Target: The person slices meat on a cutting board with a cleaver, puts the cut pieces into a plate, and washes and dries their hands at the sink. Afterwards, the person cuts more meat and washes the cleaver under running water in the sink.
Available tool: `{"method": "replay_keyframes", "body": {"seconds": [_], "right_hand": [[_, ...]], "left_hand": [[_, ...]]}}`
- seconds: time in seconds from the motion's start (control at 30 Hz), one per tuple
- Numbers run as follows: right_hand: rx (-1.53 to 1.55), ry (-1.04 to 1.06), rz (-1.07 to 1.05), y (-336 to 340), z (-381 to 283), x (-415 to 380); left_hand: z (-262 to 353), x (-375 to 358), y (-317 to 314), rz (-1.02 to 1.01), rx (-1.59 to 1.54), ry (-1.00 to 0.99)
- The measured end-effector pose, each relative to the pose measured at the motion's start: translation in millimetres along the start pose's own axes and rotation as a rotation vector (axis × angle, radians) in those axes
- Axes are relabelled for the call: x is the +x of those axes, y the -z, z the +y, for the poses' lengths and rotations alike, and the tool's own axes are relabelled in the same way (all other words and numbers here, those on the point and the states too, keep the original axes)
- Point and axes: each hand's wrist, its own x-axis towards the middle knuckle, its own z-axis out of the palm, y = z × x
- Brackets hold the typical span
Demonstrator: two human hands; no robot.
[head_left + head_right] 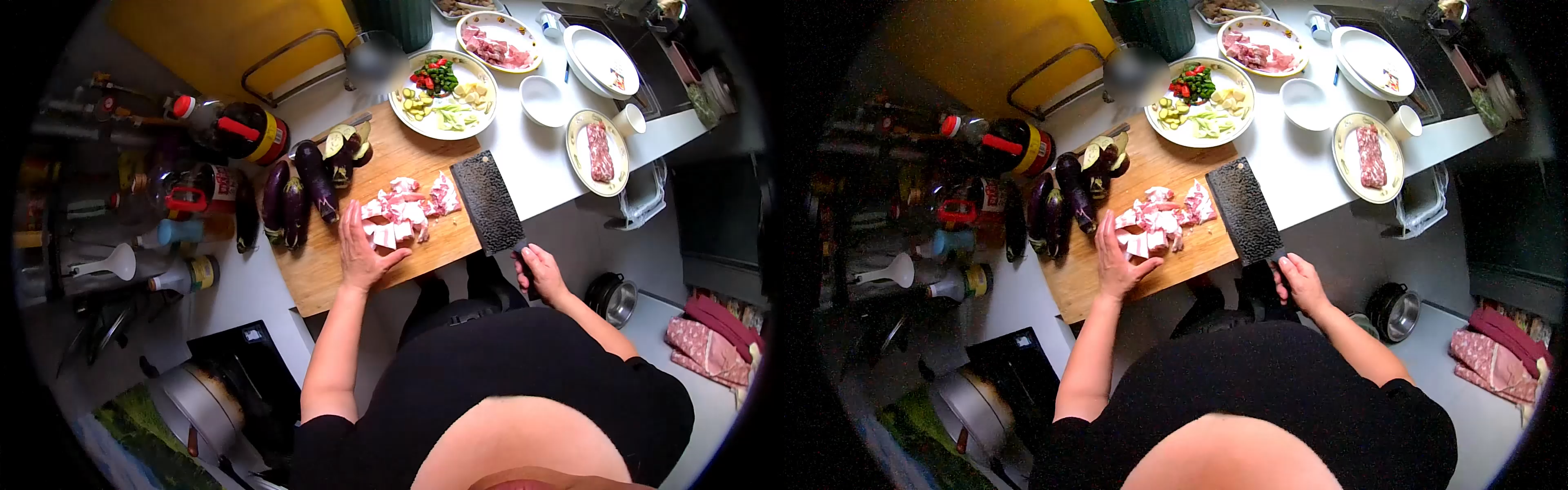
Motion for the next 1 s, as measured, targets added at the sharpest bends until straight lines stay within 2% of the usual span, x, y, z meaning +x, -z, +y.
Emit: {"method": "replay_keyframes", "body": {"seconds": [0.17,0.43,0.53,0.73,0.8,0.97,1.0], "right_hand": [[0.015,0.057,-0.013,-50,13,18],[-0.214,0.103,-0.036,-109,7,27],[-0.342,0.166,0.000,-124,8,25],[-0.440,0.246,0.003,-135,2,23],[-0.351,0.211,-0.039,-139,1,24],[-0.373,0.264,0.001,-141,-5,13],[-0.416,0.340,0.010,-137,-3,14]], "left_hand": [[2,16,-7,0.053,-0.028,-0.093],[31,24,-6,0.143,-0.098,0.008],[42,26,-4,0.190,-0.018,0.028],[41,30,-28,0.327,-0.120,0.126],[43,32,-29,0.397,-0.208,0.167],[52,34,-23,0.478,-0.332,0.182],[56,36,-20,0.480,-0.345,0.184]]}}
